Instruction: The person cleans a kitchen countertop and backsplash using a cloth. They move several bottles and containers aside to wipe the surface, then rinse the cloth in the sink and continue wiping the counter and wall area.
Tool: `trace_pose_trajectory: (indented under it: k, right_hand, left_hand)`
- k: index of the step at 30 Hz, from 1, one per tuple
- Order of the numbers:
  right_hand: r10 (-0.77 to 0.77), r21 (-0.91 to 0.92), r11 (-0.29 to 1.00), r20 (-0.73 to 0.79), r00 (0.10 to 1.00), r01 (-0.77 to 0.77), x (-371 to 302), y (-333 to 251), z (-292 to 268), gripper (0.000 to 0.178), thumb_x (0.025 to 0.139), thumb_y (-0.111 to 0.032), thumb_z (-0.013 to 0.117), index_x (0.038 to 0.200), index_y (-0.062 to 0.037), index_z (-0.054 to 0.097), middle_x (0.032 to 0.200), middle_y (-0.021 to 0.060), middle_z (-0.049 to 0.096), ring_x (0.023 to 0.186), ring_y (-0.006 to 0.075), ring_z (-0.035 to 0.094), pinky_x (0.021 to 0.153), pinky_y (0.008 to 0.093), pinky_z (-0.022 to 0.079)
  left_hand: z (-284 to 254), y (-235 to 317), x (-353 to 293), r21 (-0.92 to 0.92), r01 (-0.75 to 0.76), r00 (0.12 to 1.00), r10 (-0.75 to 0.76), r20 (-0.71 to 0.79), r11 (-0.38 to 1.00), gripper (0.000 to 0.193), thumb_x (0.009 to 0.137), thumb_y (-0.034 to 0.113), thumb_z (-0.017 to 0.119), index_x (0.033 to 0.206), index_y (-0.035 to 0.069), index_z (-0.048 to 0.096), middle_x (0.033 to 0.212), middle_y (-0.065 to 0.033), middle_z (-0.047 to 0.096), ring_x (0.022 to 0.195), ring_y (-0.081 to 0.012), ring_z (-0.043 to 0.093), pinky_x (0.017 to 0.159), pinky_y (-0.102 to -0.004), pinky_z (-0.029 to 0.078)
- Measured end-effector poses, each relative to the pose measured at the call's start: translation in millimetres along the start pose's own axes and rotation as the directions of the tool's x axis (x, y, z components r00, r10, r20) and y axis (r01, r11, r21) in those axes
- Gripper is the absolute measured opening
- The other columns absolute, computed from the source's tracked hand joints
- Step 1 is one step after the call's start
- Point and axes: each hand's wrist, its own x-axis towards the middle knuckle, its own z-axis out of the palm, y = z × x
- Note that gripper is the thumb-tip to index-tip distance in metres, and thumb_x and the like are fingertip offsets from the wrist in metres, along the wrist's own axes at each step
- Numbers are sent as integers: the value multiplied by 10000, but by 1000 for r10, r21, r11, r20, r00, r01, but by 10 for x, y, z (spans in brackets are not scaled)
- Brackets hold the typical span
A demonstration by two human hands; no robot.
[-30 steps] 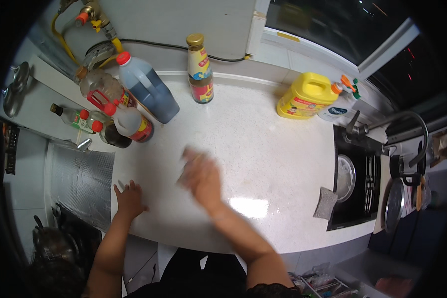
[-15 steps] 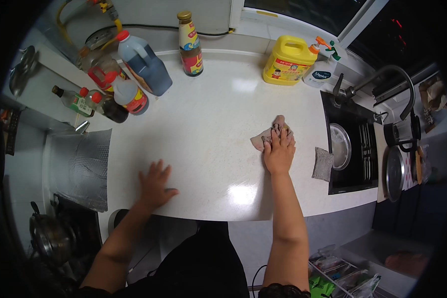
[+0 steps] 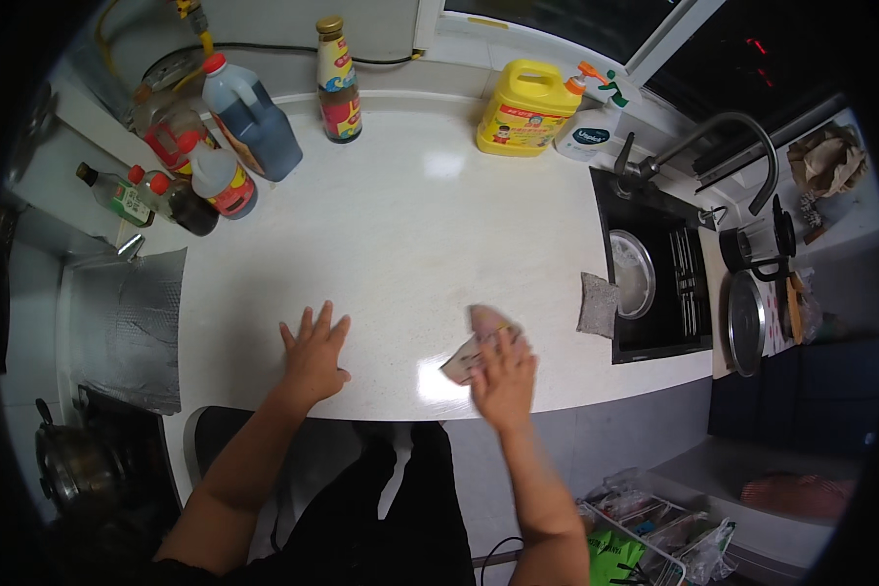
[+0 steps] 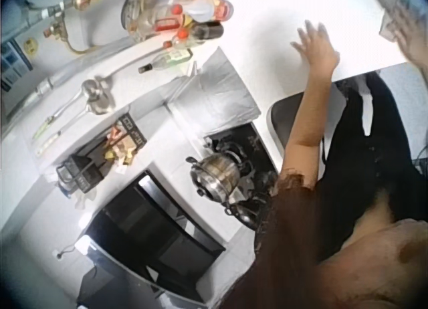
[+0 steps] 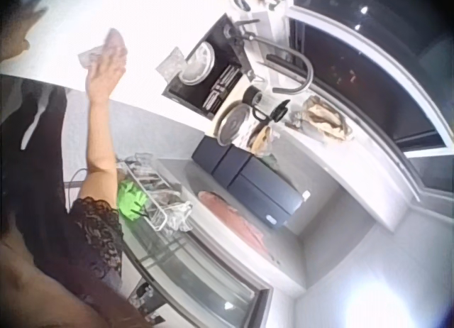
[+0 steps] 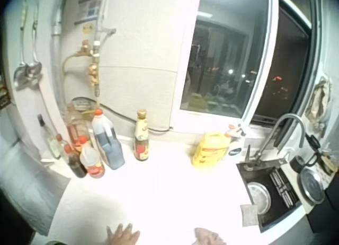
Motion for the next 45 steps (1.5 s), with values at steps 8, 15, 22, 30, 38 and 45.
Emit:
trace_pose_trajectory:
  k: [8, 15, 22, 30, 38, 45]
  right_hand:
    - [10, -63, 998, -218, 976, -25, 1235, 385, 268, 461, 854, -289, 589, 1284, -123, 591, 1472, 173, 400, 1335, 460, 325, 1105, 575, 221]
    - [-313, 261, 922, 62, 948, 287, -100, -236, -174, 438, 754, -256, 715, 1162, -116, 641, 1454, 149, 404, 1280, 463, 369, 1058, 588, 308]
    - [-118, -83, 990, -48, 992, 114, 1260, 1090, 12, 554, 853, -342, 616, 1353, -148, 479, 1491, 144, 359, 1266, 485, 380, 1007, 613, 337]
    - [-114, 51, 991, -159, 981, 123, 2492, 1370, 385, 525, 840, -293, 599, 1338, -157, 505, 1456, 152, 377, 1278, 447, 370, 1021, 579, 309]
    - [-689, 171, 724, 129, 714, 668, 1556, 856, 93, 361, 875, -315, 578, 1204, -178, 636, 1422, 112, 450, 1333, 383, 366, 1060, 574, 318]
    - [130, 25, 992, -216, 968, -128, 2938, 1933, 215, 478, 902, -304, 556, 1345, -130, 514, 1479, 141, 383, 1344, 449, 316, 1074, 604, 262]
  left_hand:
    - [-121, 467, 273, 111, 3, 999, -8, 44, 994, 839, 745, 302, 785, 1454, 126, 372, 1549, -137, 257, 1414, -397, 232, 1073, -726, 113]
    - [-131, 1046, 384, 5, -161, 985, 161, -65, 987, 851, 667, 328, 817, 1385, 79, 434, 1525, -178, 278, 1392, -425, 252, 1023, -757, 172]
    - [5, 1351, 562, 222, -141, 989, 147, -13, 965, 707, 763, 152, 702, 1384, -25, 415, 1479, -292, 296, 1338, -487, 293, 1049, -734, 150]
    - [-72, 1479, 552, 139, -74, 995, 82, -48, 987, 650, 774, 106, 664, 1368, -31, 438, 1476, -281, 314, 1346, -485, 301, 1052, -746, 116]
    - [10, 1466, 529, 177, -7, 996, 22, -81, 984, 611, 768, 104, 630, 1341, -23, 458, 1485, -268, 304, 1362, -482, 297, 1035, -761, 133]
    - [70, 1421, 530, 254, -52, 989, 85, -120, 966, 640, 750, 194, 672, 1314, -32, 472, 1479, -273, 303, 1359, -484, 296, 1037, -759, 135]
